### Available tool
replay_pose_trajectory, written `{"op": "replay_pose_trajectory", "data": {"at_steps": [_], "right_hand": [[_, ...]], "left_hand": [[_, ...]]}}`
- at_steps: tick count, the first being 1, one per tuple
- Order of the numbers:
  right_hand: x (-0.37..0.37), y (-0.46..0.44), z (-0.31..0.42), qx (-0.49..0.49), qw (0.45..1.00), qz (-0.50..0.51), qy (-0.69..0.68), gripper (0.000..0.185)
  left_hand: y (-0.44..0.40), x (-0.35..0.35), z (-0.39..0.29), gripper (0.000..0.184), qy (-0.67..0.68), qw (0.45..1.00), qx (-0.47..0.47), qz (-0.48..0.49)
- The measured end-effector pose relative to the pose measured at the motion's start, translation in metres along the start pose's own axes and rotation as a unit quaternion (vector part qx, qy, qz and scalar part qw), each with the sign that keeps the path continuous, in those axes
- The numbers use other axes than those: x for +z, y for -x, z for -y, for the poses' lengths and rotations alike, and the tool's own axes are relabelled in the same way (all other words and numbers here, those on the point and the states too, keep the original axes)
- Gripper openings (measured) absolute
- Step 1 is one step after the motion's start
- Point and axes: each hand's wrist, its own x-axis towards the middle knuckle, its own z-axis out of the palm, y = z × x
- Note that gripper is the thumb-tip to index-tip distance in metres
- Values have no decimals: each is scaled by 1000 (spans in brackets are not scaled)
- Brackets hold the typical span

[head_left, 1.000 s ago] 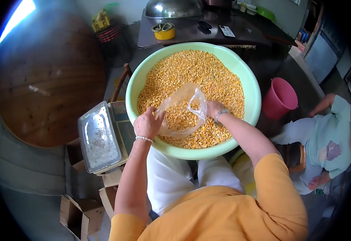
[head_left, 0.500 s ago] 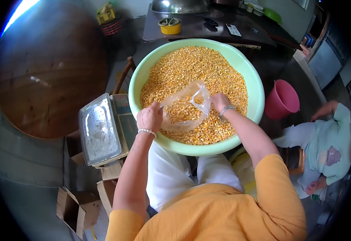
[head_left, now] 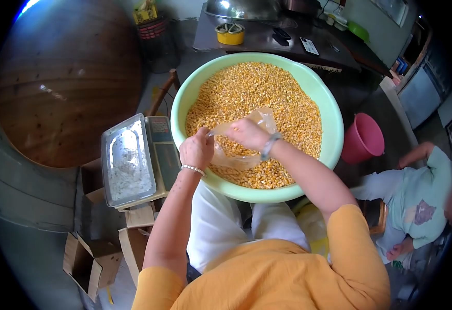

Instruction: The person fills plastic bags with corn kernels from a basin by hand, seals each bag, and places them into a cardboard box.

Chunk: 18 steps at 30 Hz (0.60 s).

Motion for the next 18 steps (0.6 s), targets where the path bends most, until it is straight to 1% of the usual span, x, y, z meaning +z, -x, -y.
{"op": "replay_pose_trajectory", "data": {"at_steps": [1, 4, 5, 7, 8, 10, 11, 12, 13, 14, 16, 18], "right_hand": [[16, -14, -12, 0, 997, 8, 79, 22], [56, -47, -49, 92, 994, -52, -17, 19], [63, -53, -58, 47, 997, -43, -48, 19], [64, -51, -47, -41, 993, -27, -110, 18], [59, -44, -46, -46, 992, -9, -115, 19], [34, -18, -17, -29, 999, -44, -9, 20], [25, -9, -15, -21, 997, -61, 44, 22], [17, -2, -23, -15, 995, -41, 89, 27], [10, 7, -30, -23, 977, -31, 210, 31], [3, 17, -39, -32, 944, -21, 328, 36], [-4, 42, -67, -108, 877, -123, 451, 43], [-20, 55, -70, 25, 921, -49, 386, 45]], "left_hand": [[0, 0, 0, 13, 4, 1000, -2, 0], [0, -3, -1, 14, 8, 1000, -4, 6], [0, -4, -1, 14, 9, 1000, -3, 10], [-1, -5, 1, 15, 7, 1000, -1, 14], [-1, -7, 0, 15, 7, 1000, -1, 15], [0, -7, -3, 14, 13, 1000, -7, 20], [-1, -8, -3, 14, 16, 1000, -13, 22], [-1, -8, -3, 14, 18, 999, -19, 24], [-1, -7, -3, 14, 17, 999, -17, 24], [-1, -7, -3, 14, 17, 999, -15, 24], [-1, -7, -3, 15, 8, 999, -14, 31], [-1, -8, -5, 16, -7, 999, -13, 49]]}}
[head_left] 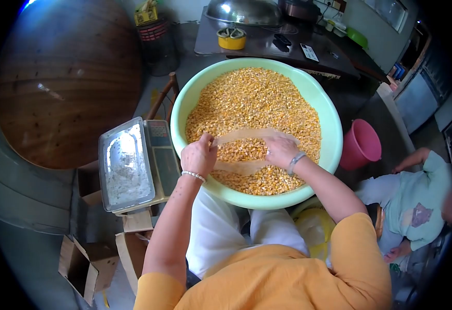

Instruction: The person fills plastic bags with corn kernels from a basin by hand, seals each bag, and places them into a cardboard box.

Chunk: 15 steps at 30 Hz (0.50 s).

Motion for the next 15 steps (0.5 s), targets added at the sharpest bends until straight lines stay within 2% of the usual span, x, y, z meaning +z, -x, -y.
{"op": "replay_pose_trajectory", "data": {"at_steps": [2, 5, 8, 11, 14, 15], "right_hand": [[-22, 9, 2, 66, 992, 101, -34, 46], [-16, 8, -7, -9, 991, -38, -127, 38], [-26, -6, -7, -26, 981, -119, -153, 38], [-36, -18, -6, -40, 963, -182, -197, 34], [-34, -24, -13, -94, 948, -207, -221, 23], [-39, -23, -12, -42, 924, -215, -313, 21]], "left_hand": [[0, 1, 0, 16, -13, 999, 20, 28], [0, -1, -1, 17, -24, 998, 41, 31], [0, 4, 3, 19, -29, 998, 60, 3], [-1, 6, 3, 21, -31, 998, 49, -8], [-1, 5, 2, 23, -14, 999, 44, -13], [-2, 4, 2, 24, -10, 999, 45, -14]]}}
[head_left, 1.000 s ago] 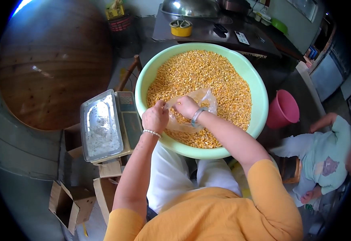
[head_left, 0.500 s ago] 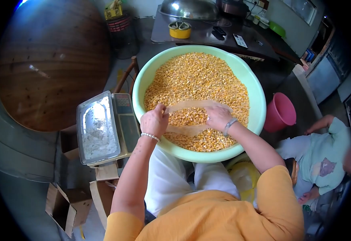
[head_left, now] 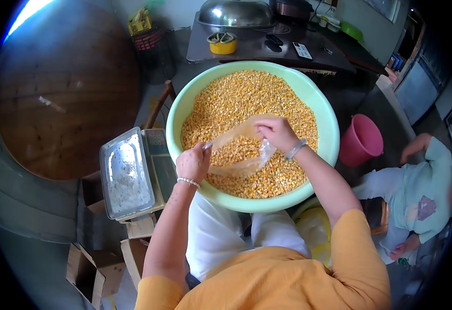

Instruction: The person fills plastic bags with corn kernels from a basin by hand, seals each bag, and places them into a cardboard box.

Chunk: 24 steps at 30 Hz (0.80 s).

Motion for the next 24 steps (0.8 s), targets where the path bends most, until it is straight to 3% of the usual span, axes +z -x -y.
{"op": "replay_pose_trajectory", "data": {"at_steps": [2, 4, 5, 8, 11, 14, 15, 19, 24], "right_hand": [[-10, 0, 9, 127, 977, -60, -162, 17], [-14, -7, -18, 155, 952, -188, -187, 18], [-15, -9, -38, 215, 935, -199, -198, 20], [7, 7, -130, 218, 960, -128, 123, 20], [20, 31, -140, 250, 933, -5, 259, 24], [33, 35, -138, 254, 926, 117, 253, 28], [27, 31, -107, 295, 911, 184, 224, 32], [37, 32, -94, 293, 901, 217, 234, 43], [41, 34, -98, 312, 901, 190, 235, 39]], "left_hand": [[1, -2, -1, 25, 8, 1000, -3, 0], [2, -2, -1, 25, 4, 1000, -3, -2], [1, -2, -2, 26, 3, 1000, 0, -4], [1, -4, -2, 26, 18, 1000, -5, 0], [1, -3, 1, 25, 37, 999, -2, 2], [2, -8, -2, 24, 30, 999, -7, 19], [2, -8, -2, 24, 33, 999, -3, 16], [2, -7, -2, 24, 54, 998, 3, 11], [2, -7, -1, 26, 43, 999, 11, 14]]}}
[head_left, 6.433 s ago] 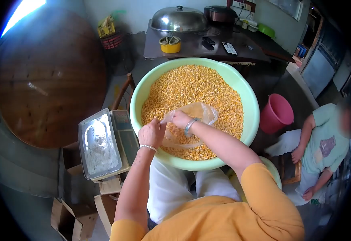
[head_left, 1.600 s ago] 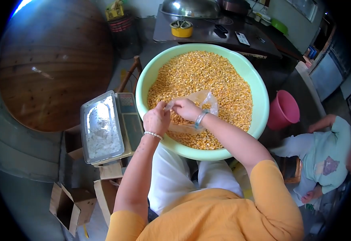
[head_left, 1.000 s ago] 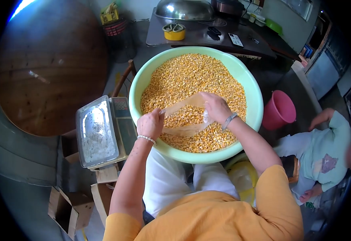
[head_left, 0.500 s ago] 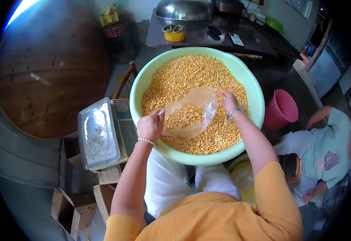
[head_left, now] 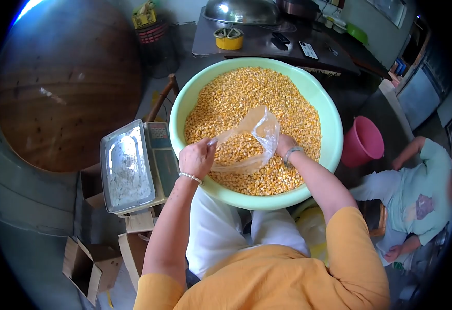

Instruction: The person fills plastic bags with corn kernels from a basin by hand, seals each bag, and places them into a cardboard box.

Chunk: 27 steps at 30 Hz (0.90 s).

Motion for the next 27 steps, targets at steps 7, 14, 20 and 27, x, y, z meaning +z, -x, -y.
{"op": "replay_pose_trajectory", "data": {"at_steps": [7, 14, 20, 27], "right_hand": [[0, -10, -14, -13, 994, -85, -73, 33], [-83, 16, 18, -20, 828, -59, -557, 19], [-74, 47, 115, -289, 843, 60, -449, 15], [-1, 7, 125, -153, 961, 64, -222, 30]], "left_hand": [[0, 2, 2, 23, 8, 1000, -19, 9], [-2, 5, 5, 22, 10, 1000, -21, -9], [-3, 3, 1, 22, 0, 999, -42, -2], [0, 6, 10, 33, 28, 999, -22, -24]]}}
